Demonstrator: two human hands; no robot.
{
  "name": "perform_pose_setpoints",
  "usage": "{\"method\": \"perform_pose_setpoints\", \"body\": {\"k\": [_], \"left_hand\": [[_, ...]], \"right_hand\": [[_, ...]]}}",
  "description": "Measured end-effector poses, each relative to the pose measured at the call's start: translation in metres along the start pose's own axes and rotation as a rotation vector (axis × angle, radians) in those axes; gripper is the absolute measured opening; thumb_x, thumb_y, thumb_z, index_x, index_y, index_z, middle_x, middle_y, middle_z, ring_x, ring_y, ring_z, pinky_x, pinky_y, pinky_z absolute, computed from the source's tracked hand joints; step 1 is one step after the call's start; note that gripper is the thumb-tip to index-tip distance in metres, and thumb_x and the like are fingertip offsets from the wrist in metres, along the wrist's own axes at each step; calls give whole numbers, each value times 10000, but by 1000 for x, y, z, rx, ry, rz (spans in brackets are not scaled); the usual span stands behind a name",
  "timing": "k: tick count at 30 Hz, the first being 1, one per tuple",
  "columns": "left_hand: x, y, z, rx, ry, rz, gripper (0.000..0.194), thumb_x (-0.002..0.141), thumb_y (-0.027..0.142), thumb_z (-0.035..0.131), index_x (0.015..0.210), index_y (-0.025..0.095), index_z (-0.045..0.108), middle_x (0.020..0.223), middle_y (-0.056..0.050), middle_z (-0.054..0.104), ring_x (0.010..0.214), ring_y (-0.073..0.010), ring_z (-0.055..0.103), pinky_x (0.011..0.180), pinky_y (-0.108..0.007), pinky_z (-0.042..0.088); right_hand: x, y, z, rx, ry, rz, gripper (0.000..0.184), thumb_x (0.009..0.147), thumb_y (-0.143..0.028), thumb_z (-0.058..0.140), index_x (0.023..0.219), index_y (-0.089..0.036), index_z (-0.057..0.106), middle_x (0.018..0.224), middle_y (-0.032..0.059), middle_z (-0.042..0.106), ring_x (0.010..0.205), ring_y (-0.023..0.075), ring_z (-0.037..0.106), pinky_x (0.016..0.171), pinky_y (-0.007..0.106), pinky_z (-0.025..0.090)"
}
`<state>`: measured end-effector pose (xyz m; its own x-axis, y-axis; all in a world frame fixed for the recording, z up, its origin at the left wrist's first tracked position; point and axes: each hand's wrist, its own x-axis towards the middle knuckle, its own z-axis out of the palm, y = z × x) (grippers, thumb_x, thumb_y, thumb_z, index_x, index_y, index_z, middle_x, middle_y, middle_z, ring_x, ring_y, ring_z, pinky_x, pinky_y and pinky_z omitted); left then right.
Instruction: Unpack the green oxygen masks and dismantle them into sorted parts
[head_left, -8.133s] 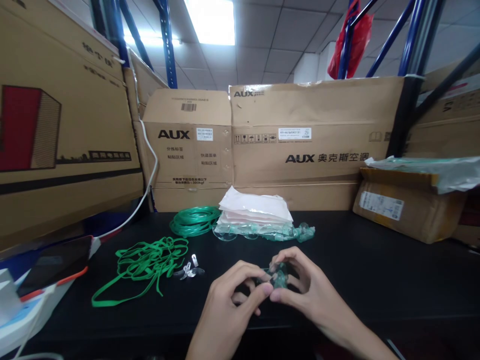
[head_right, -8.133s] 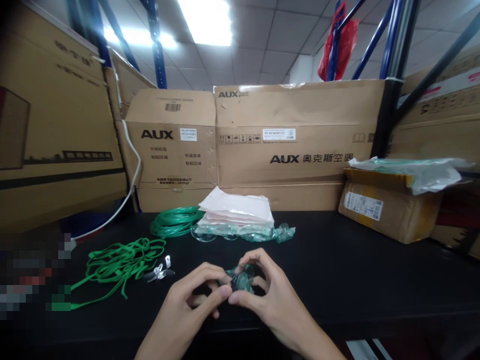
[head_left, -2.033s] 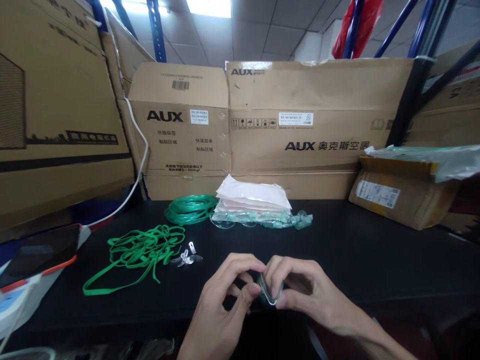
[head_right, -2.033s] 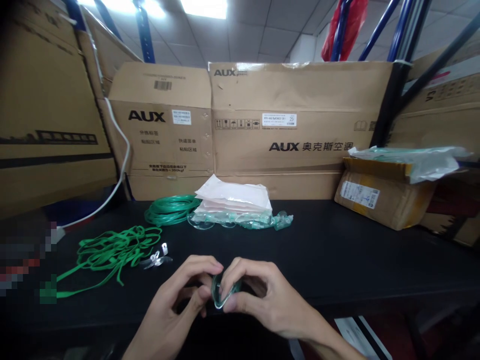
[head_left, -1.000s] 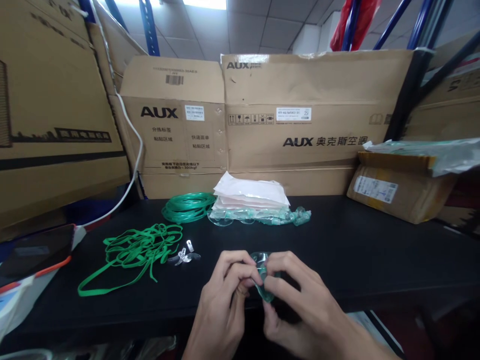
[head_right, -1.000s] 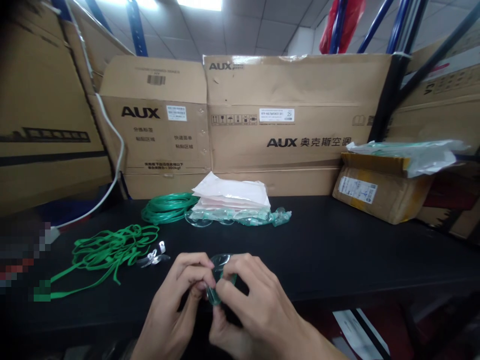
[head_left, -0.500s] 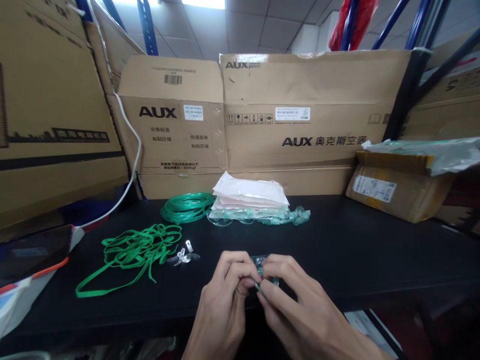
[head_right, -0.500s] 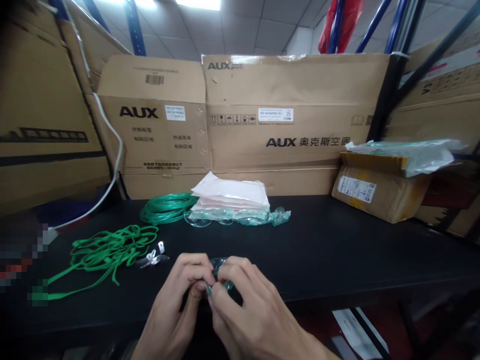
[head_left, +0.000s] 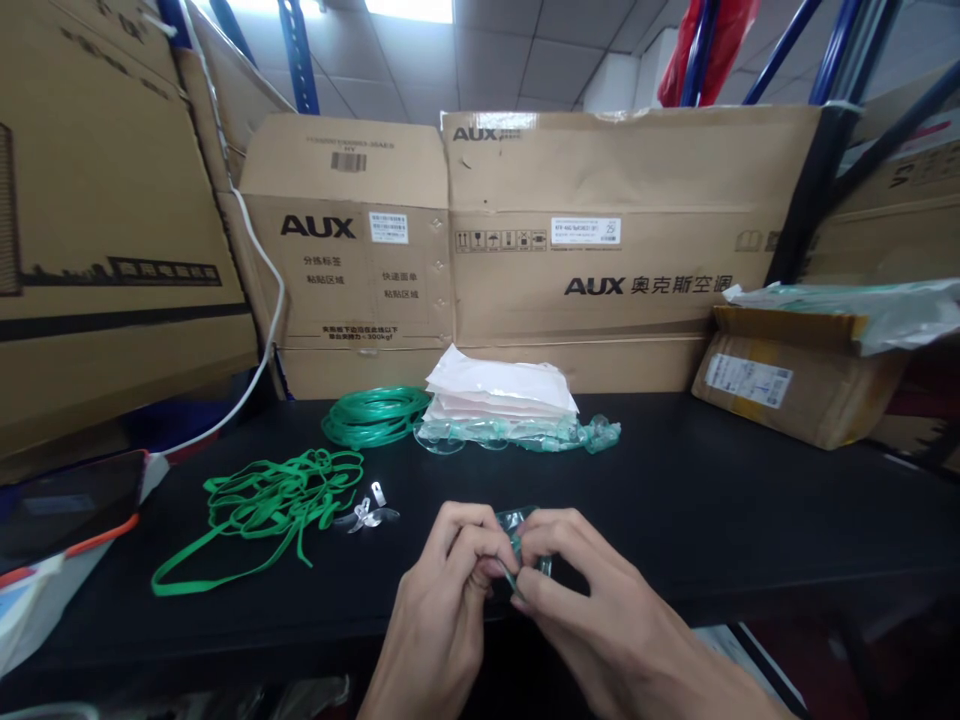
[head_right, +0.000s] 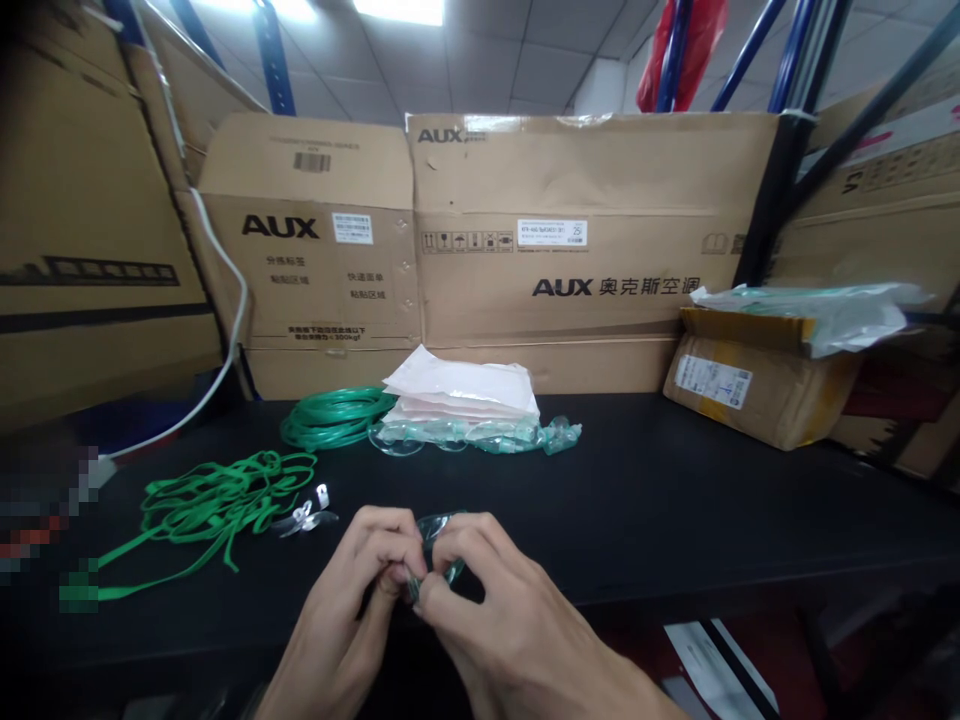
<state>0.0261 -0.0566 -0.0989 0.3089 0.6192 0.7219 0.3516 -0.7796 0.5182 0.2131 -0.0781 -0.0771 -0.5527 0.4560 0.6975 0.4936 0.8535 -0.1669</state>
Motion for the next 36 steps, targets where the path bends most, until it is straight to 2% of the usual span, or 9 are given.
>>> {"method": "perform_pose_setpoints", "body": {"k": [5,10,14,17,22,24,28,32,36], "left_hand": [[0,4,-3,-53,-5,-15,254,1014,79,407,937,239,590,964,-24,571,834,-142,621,741,-217,501],[0,8,-4,-74,-20,-28,196,1010,114,473,1003,252,612,1021,-27,592,917,-157,633,811,-234,505],[-1,9,-4,-83,-43,-66,155,996,138,523,1027,256,619,1070,-26,593,818,-134,637,730,-220,524],[-1,7,-4,-95,-51,-65,151,1001,140,506,982,245,613,1055,-33,595,835,-144,640,720,-222,531],[-1,8,-6,-108,-83,-71,148,1007,154,489,935,235,590,1013,-41,586,823,-156,625,718,-234,517],[0,9,-7,-111,-94,-74,152,1011,164,479,926,235,584,996,-41,582,814,-159,617,724,-240,508],[-1,12,-7,-131,-84,-82,164,1011,179,473,899,235,580,967,-43,586,827,-177,605,738,-258,488],[-2,12,-6,-151,-62,-73,181,1009,164,470,882,237,576,930,-29,585,816,-173,588,729,-254,456],[0,12,-7,-147,-67,-57,180,1007,147,477,895,242,580,927,-17,594,825,-164,594,736,-243,454]], "right_hand": [[1,0,3,116,52,30,154,977,-70,500,987,-156,628,1006,107,622,962,195,606,785,285,580],[-2,5,1,151,33,48,122,988,-94,527,1008,-166,623,1025,101,628,960,199,596,807,313,562],[-4,9,-3,131,39,43,102,1011,-134,536,967,-189,609,969,70,639,904,187,599,768,311,545],[-3,10,-4,109,46,23,92,1012,-161,561,945,-200,610,930,51,637,859,174,596,740,302,535],[1,10,-7,217,66,-4,63,1000,-189,602,951,-207,637,903,40,637,851,161,606,732,274,545],[1,11,-10,297,64,23,46,967,-207,663,1009,-212,645,931,33,651,862,153,623,752,260,555],[1,16,-14,426,25,151,270,897,-208,754,1142,-245,645,1005,15,667,901,149,649,811,253,556],[1,21,-14,513,-35,219,202,943,-118,671,1101,-244,672,1082,18,666,996,147,646,886,259,525],[3,22,-12,605,-33,283,124,957,-112,648,1000,-224,679,1009,7,660,945,137,639,857,256,508]]}}
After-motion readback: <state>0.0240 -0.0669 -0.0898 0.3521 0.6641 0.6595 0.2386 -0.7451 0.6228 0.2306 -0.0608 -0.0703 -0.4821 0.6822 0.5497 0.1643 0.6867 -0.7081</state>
